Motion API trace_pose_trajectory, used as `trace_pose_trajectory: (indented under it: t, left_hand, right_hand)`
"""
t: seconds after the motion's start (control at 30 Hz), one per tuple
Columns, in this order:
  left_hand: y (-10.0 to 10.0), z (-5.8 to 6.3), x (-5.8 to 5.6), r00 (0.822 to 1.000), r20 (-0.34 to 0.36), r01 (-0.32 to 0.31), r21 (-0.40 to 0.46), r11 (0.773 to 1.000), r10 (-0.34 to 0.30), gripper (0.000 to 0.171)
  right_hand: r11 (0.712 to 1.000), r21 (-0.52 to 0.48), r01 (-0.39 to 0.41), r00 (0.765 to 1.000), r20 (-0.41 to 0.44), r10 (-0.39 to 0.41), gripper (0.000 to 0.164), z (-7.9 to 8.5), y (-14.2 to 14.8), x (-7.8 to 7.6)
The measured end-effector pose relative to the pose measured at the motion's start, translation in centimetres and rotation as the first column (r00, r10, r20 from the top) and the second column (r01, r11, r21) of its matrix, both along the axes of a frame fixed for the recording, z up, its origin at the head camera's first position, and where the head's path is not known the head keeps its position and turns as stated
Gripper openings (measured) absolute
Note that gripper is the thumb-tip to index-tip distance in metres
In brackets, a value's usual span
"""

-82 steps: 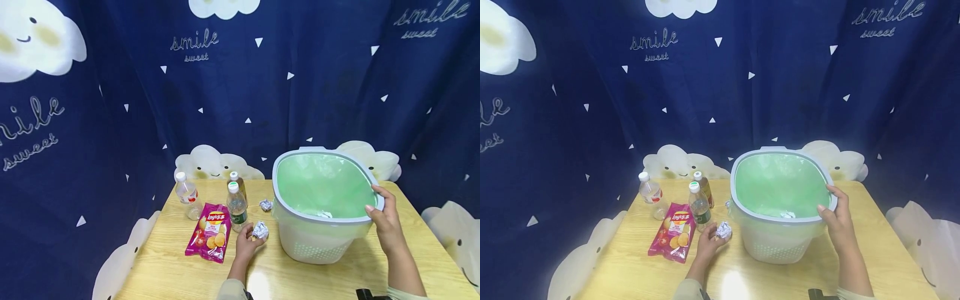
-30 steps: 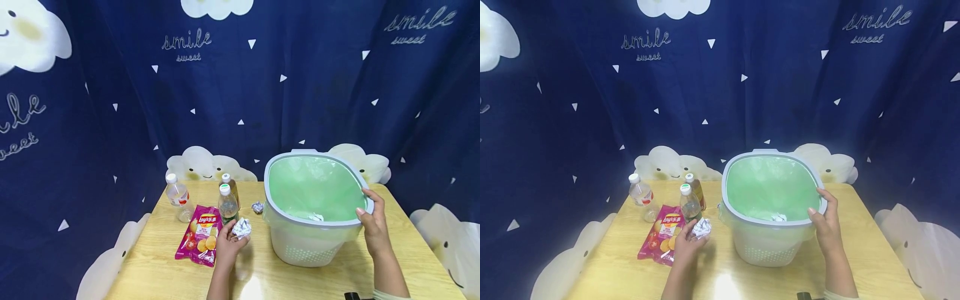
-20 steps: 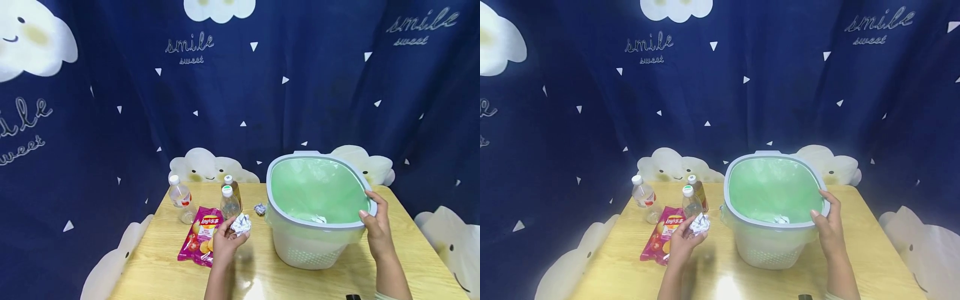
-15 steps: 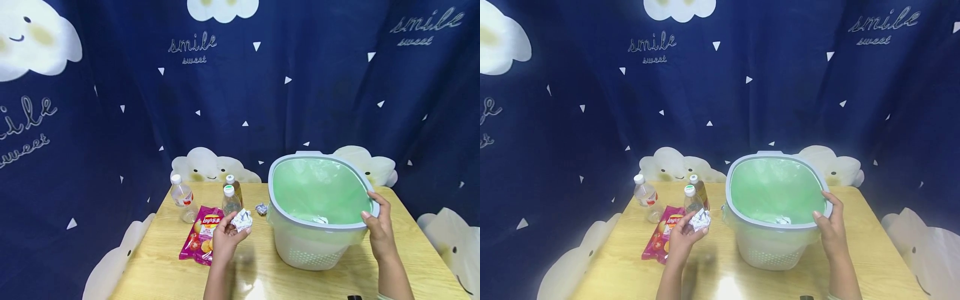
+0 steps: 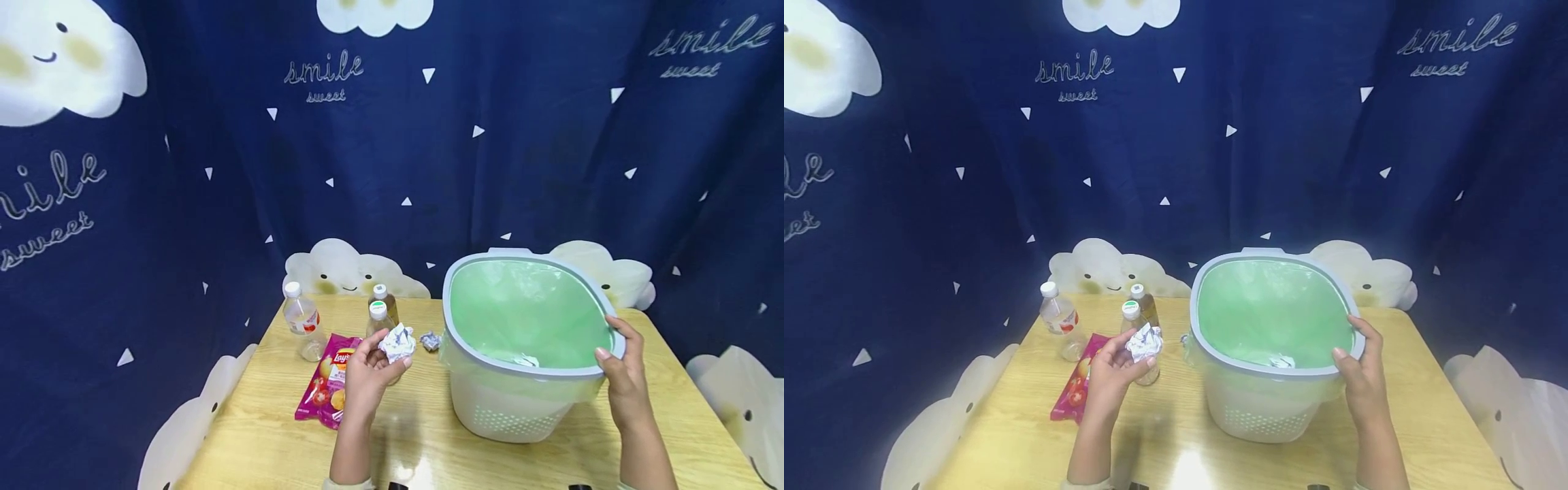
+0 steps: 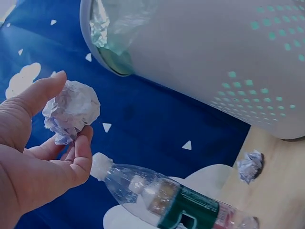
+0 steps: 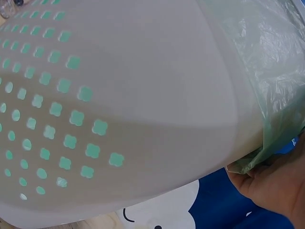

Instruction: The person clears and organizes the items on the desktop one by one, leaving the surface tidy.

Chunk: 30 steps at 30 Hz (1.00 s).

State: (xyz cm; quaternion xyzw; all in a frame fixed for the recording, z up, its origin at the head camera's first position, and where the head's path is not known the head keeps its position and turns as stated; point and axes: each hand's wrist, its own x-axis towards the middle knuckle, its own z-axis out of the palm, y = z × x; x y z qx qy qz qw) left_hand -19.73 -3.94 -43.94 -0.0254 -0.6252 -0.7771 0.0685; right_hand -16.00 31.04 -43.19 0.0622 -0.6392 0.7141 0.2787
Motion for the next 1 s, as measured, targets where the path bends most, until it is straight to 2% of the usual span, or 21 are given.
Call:
trace_pose_trajectory:
  t: [0.33, 0.7, 1.0]
  left_hand:
    - [0.1, 1.9, -0.5, 0.999, -0.032, 0.017, 0.004, 1.000, -0.017, 0.061]
    - [0.7, 4.9, -1.6, 0.992, -0.117, 0.049, -0.028, 0.998, -0.052, 0.059]
    - [1.0, 6.0, -2.0, 0.989, -0.133, 0.063, -0.041, 0.997, -0.068, 0.057]
  right_hand:
    - [1.000, -0.003, 0.025, 1.000, 0.018, -0.025, 0.053, 0.2, 0.1, 0.2]
    - [1.000, 0.003, 0.020, 0.999, 0.027, -0.020, 0.054, 0.2, 0.1, 0.1]
    - [1.000, 0.017, 0.020, 0.999, 0.041, -0.021, 0.055, 0.3, 0.0, 0.1]
